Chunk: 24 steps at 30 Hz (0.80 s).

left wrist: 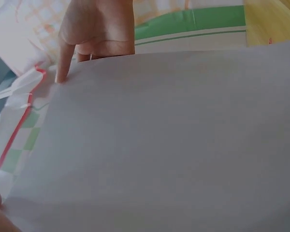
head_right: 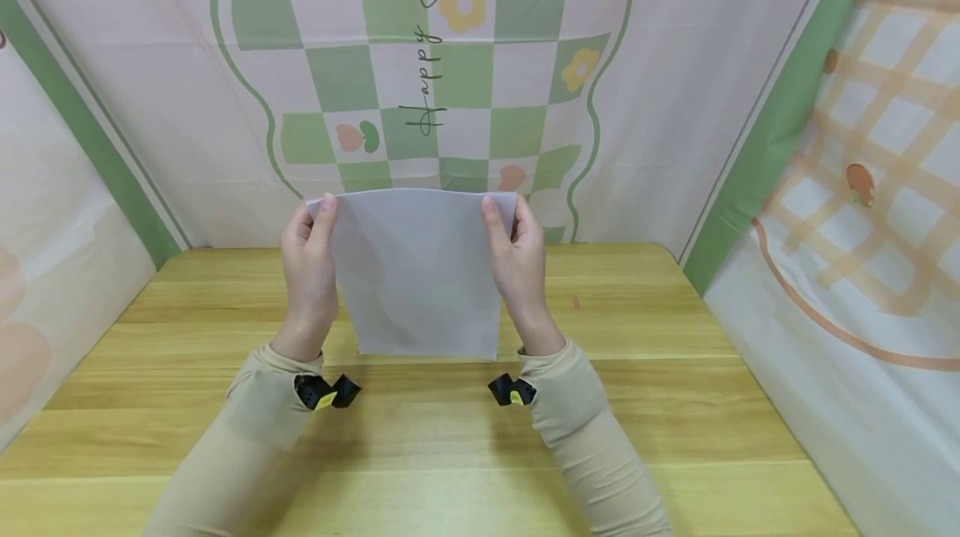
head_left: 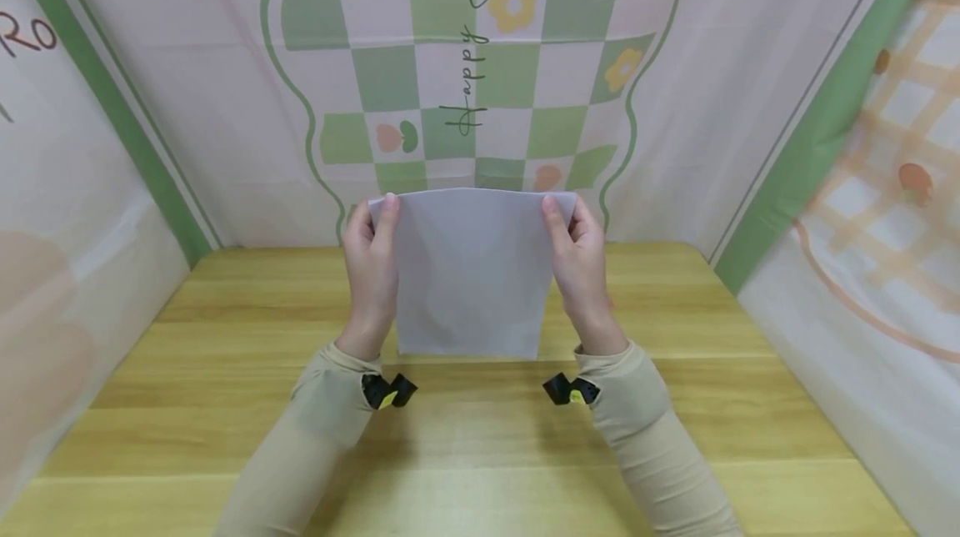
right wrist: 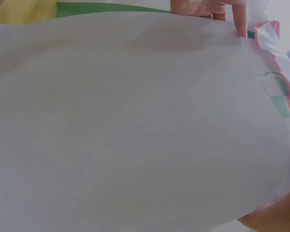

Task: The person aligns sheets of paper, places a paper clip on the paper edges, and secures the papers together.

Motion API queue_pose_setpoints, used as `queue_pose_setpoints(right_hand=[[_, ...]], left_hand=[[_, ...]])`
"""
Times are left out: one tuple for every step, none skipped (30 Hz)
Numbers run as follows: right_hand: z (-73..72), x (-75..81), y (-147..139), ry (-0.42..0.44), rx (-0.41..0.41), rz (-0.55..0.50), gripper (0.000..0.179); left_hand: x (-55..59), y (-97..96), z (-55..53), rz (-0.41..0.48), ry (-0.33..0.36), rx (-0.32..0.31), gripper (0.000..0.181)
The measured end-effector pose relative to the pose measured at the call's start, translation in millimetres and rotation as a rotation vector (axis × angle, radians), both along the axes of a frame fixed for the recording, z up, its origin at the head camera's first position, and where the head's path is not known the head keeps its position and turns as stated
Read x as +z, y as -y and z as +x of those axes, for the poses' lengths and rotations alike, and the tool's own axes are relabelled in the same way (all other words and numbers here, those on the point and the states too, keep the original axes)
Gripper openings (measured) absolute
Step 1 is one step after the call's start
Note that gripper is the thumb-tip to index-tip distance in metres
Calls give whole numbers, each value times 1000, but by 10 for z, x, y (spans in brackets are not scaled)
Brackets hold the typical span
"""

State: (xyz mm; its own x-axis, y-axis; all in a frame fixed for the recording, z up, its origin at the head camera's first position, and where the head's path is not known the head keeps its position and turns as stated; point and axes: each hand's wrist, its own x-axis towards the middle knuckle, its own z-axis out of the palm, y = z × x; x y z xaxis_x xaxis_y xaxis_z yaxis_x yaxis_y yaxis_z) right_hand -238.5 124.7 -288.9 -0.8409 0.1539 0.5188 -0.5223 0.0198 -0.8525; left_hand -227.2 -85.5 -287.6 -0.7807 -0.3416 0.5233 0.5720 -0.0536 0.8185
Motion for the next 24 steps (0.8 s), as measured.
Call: queue_pose_setpoints(right_hand=[[-3, 3, 6, 1, -1, -4, 14], [-6, 5, 12, 3, -4, -8, 14], [-10, 8, 17, 2, -6, -13, 15], [-15, 9, 20, 2, -9, -17, 15], [-18, 10, 22, 3, -13, -21, 16], [-22, 11, 23, 5, -18, -22, 16], [-25, 13, 23, 8, -22, -26, 17], [-28, 14, 23, 10, -25, -30, 17], [-29, 15, 23, 14, -27, -35, 18], [-32, 14, 22, 18, -29, -38, 18], [-33, 15, 21, 23, -31, -42, 18], [-35, 15, 21, 27, -32, -46, 18], [-35, 18, 20, 31, -32, -54, 18], [-34, 20, 20, 34, -31, -60, 19], [-32, 24, 21, 38, -29, -66, 19], [-31, 28, 21, 42, -27, -73, 19], [-29, 33, 21, 45, -25, -79, 19], [-28, 38, 22, 48, -21, -86, 19], [-29, 43, 22, 51, -18, -91, 19], [-31, 45, 21, 54, -14, -95, 19], [-34, 49, 20, 59, -10, -98, 18], [-40, 52, 18, 61, -6, -100, 18], [-44, 57, 17, 67, 2, -105, 19], [-47, 64, 17, 73, 10, -109, 19]], left_hand=[[0, 3, -4, -4, -1, 5, 26], [1, 5, -6, -6, 1, 10, 27], [2, 7, -7, -9, 2, 15, 29], [3, 9, -9, -11, 2, 17, 31], [4, 11, -10, -12, 3, 22, 33], [6, 14, -12, -12, 5, 24, 35], [8, 15, -14, -9, 10, 27, 37], [12, 16, -15, -5, 16, 29, 38], [15, 18, -18, -1, 23, 32, 39], [18, 19, -21, 4, 29, 34, 40], [22, 21, -25, 8, 39, 38, 41], [25, 21, -28, 12, 47, 40, 41], [29, 21, -31, 17, 52, 42, 41], [33, 21, -35, 20, 55, 45, 41], [36, 22, -39, 23, 55, 47, 41], [38, 21, -42, 25, 53, 50, 41], [40, 22, -45, 25, 54, 53, 41], [43, 22, -49, 25, 50, 55, 42], [46, 23, -51, 24, 49, 58, 44], [49, 25, -53, 23, 49, 59, 45], [53, 27, -55, 23, 48, 59, 46], [59, 28, -58, 21, 50, 58, 46], [64, 30, -63, 20, 52, 55, 47], [72, 32, -66, 22, 56, 50, 48]])
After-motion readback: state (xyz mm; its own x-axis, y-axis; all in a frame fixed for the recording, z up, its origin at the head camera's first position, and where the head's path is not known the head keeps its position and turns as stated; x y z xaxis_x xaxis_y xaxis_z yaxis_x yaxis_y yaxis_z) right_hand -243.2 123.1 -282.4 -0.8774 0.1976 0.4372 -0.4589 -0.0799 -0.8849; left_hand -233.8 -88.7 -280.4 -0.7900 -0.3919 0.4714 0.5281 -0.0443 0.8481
